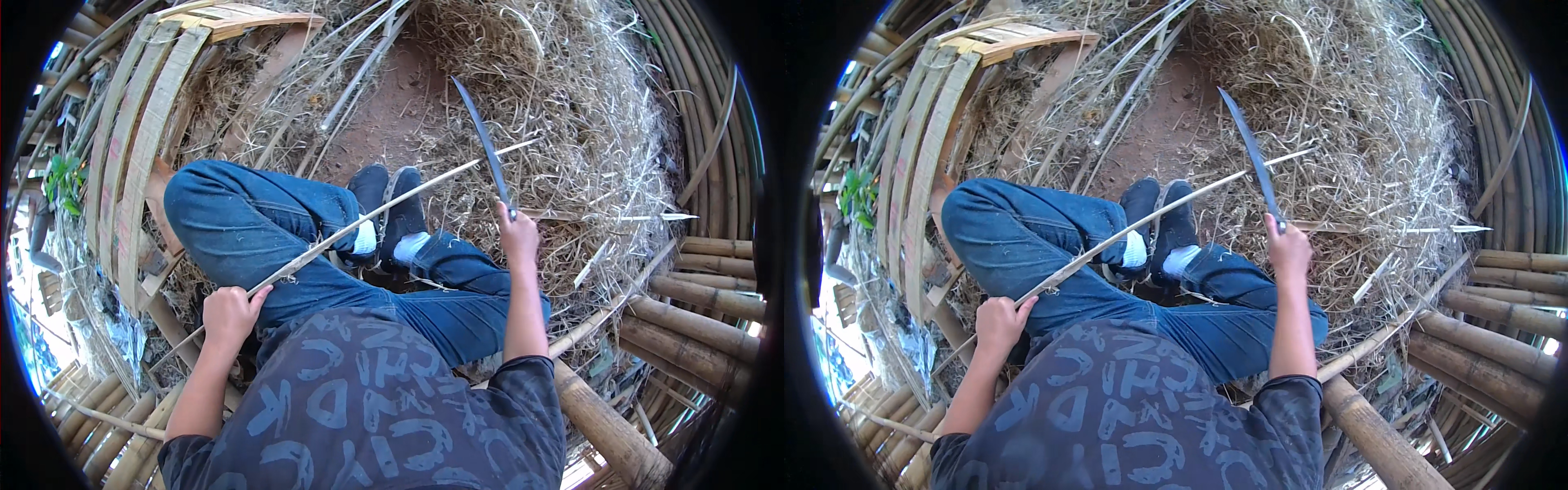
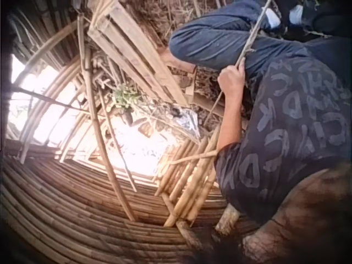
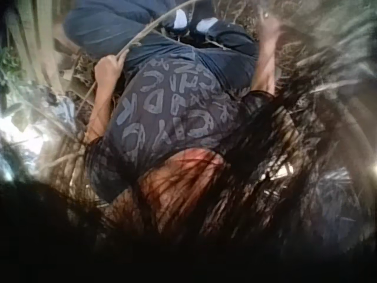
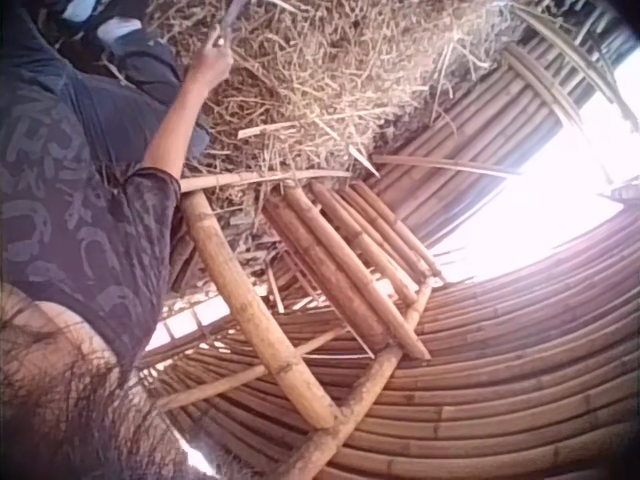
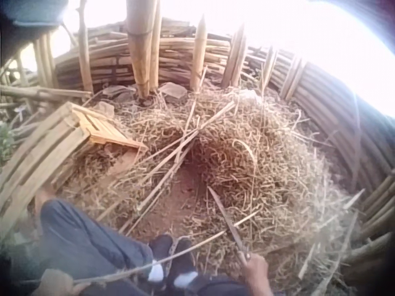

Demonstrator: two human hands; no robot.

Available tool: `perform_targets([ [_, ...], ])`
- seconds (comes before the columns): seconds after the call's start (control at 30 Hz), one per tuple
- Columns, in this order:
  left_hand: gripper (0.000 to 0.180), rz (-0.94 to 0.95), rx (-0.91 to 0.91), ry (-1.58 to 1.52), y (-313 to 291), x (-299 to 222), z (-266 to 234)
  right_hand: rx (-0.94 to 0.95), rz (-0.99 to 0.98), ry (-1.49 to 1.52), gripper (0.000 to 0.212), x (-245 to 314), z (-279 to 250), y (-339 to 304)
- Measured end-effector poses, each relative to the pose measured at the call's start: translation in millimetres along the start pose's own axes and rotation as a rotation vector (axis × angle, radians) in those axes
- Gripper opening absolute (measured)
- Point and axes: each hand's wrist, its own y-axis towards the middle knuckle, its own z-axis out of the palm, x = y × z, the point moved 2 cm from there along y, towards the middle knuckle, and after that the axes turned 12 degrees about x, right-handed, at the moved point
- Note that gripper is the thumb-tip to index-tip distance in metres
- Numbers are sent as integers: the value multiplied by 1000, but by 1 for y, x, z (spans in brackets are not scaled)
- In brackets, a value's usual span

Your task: The person whittles and shaves a wooden stick using a machete while sitting on a floor covered in straw.

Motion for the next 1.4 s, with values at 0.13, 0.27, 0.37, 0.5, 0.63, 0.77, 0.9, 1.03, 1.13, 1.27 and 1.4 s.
perform_targets([
  [0.13,65,-32,23,6,-3,0,0,90,-111,182,69,68,14,-35],
  [0.27,65,-44,27,-27,-2,0,1,136,-424,58,65,130,42,-78],
  [0.37,65,-54,39,-22,-2,0,2,124,-489,4,65,128,43,-74],
  [0.5,65,-65,38,-25,-4,0,-1,73,-188,23,63,52,30,-25],
  [0.63,64,12,11,0,1,0,2,11,231,177,72,-61,-6,12],
  [0.77,64,9,17,-18,-2,3,3,-14,157,45,72,-45,-19,-2],
  [0.9,64,-24,54,-33,-2,1,0,97,-8,207,70,25,18,-36],
  [1.03,64,-27,87,-78,1,3,-2,134,-299,205,66,103,46,-81],
  [1.13,64,-35,114,-82,3,1,-5,64,-428,118,63,102,62,-75],
  [1.27,65,-58,146,-102,1,2,-6,46,-329,15,62,59,58,-46],
  [1.4,67,-50,167,-116,4,2,-8,78,-66,58,70,-4,49,-20],
])
